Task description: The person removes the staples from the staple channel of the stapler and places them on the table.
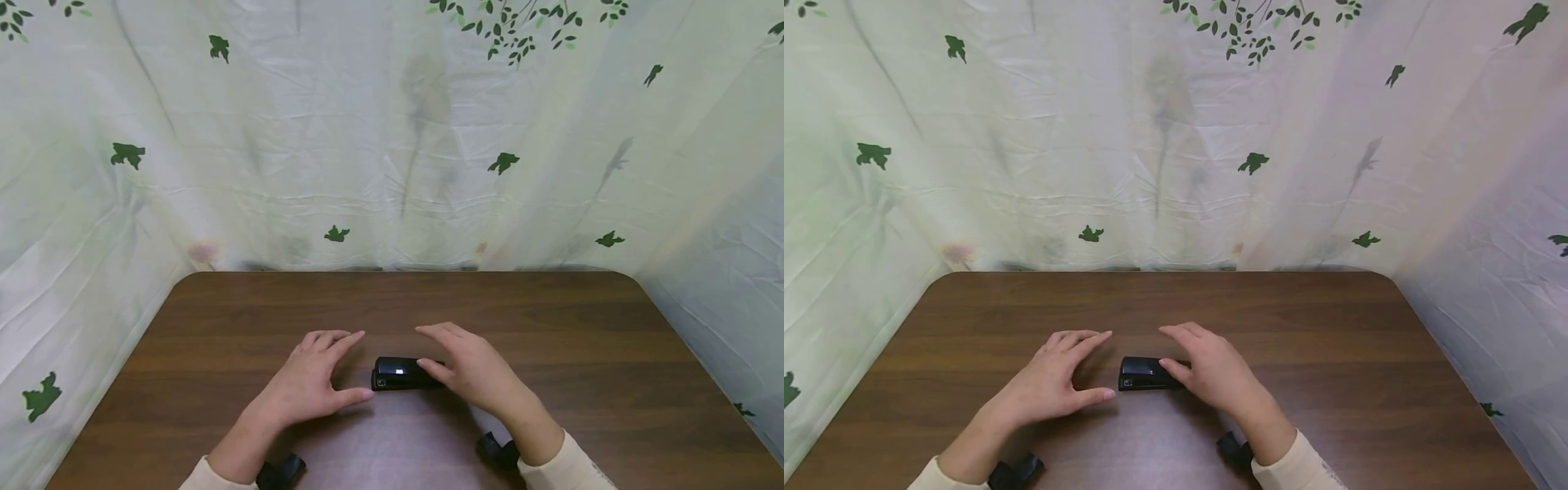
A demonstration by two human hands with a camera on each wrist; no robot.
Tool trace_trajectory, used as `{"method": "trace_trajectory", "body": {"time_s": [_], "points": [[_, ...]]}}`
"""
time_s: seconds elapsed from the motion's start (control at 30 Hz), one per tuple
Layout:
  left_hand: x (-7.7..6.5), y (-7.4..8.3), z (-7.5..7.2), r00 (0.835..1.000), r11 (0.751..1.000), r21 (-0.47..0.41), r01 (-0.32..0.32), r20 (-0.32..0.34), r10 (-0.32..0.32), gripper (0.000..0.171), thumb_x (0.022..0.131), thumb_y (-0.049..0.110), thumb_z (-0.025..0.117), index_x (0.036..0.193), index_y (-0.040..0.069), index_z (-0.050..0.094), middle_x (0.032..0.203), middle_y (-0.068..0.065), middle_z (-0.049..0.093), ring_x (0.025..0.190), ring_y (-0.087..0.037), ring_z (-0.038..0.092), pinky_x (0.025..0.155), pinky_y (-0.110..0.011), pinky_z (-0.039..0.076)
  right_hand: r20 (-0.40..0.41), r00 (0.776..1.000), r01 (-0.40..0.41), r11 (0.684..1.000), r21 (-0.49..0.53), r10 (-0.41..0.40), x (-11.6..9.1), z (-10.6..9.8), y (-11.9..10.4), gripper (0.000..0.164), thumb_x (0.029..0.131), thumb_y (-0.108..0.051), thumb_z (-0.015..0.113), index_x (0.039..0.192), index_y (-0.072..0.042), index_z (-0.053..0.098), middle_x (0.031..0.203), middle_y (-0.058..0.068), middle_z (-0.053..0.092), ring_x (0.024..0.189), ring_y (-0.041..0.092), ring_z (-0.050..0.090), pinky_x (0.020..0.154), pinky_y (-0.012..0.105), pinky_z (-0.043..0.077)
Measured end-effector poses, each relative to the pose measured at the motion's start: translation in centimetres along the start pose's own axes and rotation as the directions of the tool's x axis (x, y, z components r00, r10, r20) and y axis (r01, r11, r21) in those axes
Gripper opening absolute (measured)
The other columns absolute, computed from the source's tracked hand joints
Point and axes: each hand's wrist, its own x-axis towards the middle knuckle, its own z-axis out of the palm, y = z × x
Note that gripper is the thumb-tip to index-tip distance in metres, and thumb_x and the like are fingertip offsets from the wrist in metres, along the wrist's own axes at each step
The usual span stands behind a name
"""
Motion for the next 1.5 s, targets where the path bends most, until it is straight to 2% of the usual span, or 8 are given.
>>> {"method": "trace_trajectory", "body": {"time_s": [0.1,0.37,0.53,0.67,0.97,1.2,1.33,1.5], "points": [[0.1,0.2,0.4,1.000,1.000,-0.016,-0.011,-0.006,0.011,0.090,0.080,0.075,0.070,0.151,0.023,0.050,0.140,0.000,0.058,0.132,-0.031,0.049,0.105,-0.060,0.042,0.019,1.000,0.008,1.000,0.001,-0.008,0.0,0.2,-0.2,0.049,0.091,-0.031,0.079,0.136,-0.018,0.063,0.129,-0.002,0.069,0.114,0.016,0.070,0.093,0.037,0.057],[0.2,0.7,1.1,0.997,0.997,-0.072,0.023,0.072,-0.018,0.087,0.078,0.072,0.074,0.147,0.022,0.055,0.132,0.001,0.062,0.127,-0.028,0.049,0.107,-0.058,0.040,0.111,0.994,-0.016,1.000,0.026,0.013,-0.1,0.8,-0.5,0.053,0.091,-0.032,0.078,0.139,-0.016,0.061,0.131,0.000,0.068,0.118,0.018,0.068,0.097,0.039,0.055],[0.3,0.7,1.6,0.997,0.994,-0.113,0.009,0.076,0.000,0.084,0.077,0.071,0.075,0.144,0.022,0.058,0.120,0.004,0.061,0.114,-0.021,0.047,0.099,-0.052,0.040,0.143,0.989,-0.024,1.000,0.014,0.022,-0.1,1.2,-0.6,0.054,0.091,-0.033,0.078,0.140,-0.017,0.060,0.132,0.000,0.068,0.120,0.019,0.067,0.099,0.040,0.054],[0.4,0.8,2.1,0.997,0.989,-0.150,-0.007,0.079,0.019,0.081,0.079,0.068,0.076,0.143,0.023,0.059,0.117,0.006,0.060,0.107,-0.016,0.044,0.093,-0.046,0.037,0.154,0.988,-0.009,1.000,0.012,0.008,-0.1,1.5,-0.7,0.053,0.091,-0.033,0.078,0.139,-0.016,0.061,0.131,0.001,0.069,0.119,0.019,0.067,0.099,0.041,0.054],[0.5,1.2,3.5,0.999,0.982,-0.191,0.007,0.040,0.000,0.064,0.080,0.055,0.082,0.131,0.019,0.067,0.110,0.007,0.059,0.098,-0.013,0.041,0.086,-0.037,0.032,0.193,0.981,0.004,0.999,0.037,-0.011,-0.1,2.2,-1.0,0.049,0.093,-0.029,0.076,0.137,-0.014,0.062,0.127,0.002,0.070,0.116,0.019,0.068,0.097,0.042,0.055],[0.7,1.4,4.4,1.000,0.984,-0.178,0.001,-0.007,-0.002,0.048,0.082,0.045,0.083,0.121,0.020,0.071,0.103,0.008,0.060,0.098,-0.013,0.042,0.082,-0.034,0.029,0.203,0.979,0.002,1.000,0.030,-0.009,-0.1,2.3,-1.1,0.046,0.094,-0.025,0.075,0.137,-0.015,0.062,0.127,0.003,0.069,0.116,0.021,0.068,0.098,0.043,0.055],[0.6,1.5,4.7,0.999,0.984,-0.176,0.008,-0.035,-0.014,0.043,0.084,0.039,0.083,0.120,0.020,0.072,0.103,0.009,0.061,0.097,-0.012,0.043,0.082,-0.034,0.029,0.190,0.981,0.019,1.000,0.016,-0.022,-0.1,2.5,-1.0,0.045,0.094,-0.021,0.075,0.136,-0.014,0.062,0.126,0.003,0.070,0.116,0.021,0.068,0.098,0.043,0.055],[0.6,1.5,4.8,0.999,0.982,-0.184,0.029,-0.038,-0.037,0.042,0.085,0.034,0.082,0.123,0.018,0.072,0.103,0.009,0.062,0.096,-0.011,0.043,0.082,-0.033,0.029,0.180,0.983,0.038,0.999,0.000,-0.038,-0.2,2.6,-0.9,0.044,0.093,-0.018,0.076,0.134,-0.013,0.063,0.125,0.004,0.070,0.115,0.021,0.068,0.097,0.042,0.055]]}}
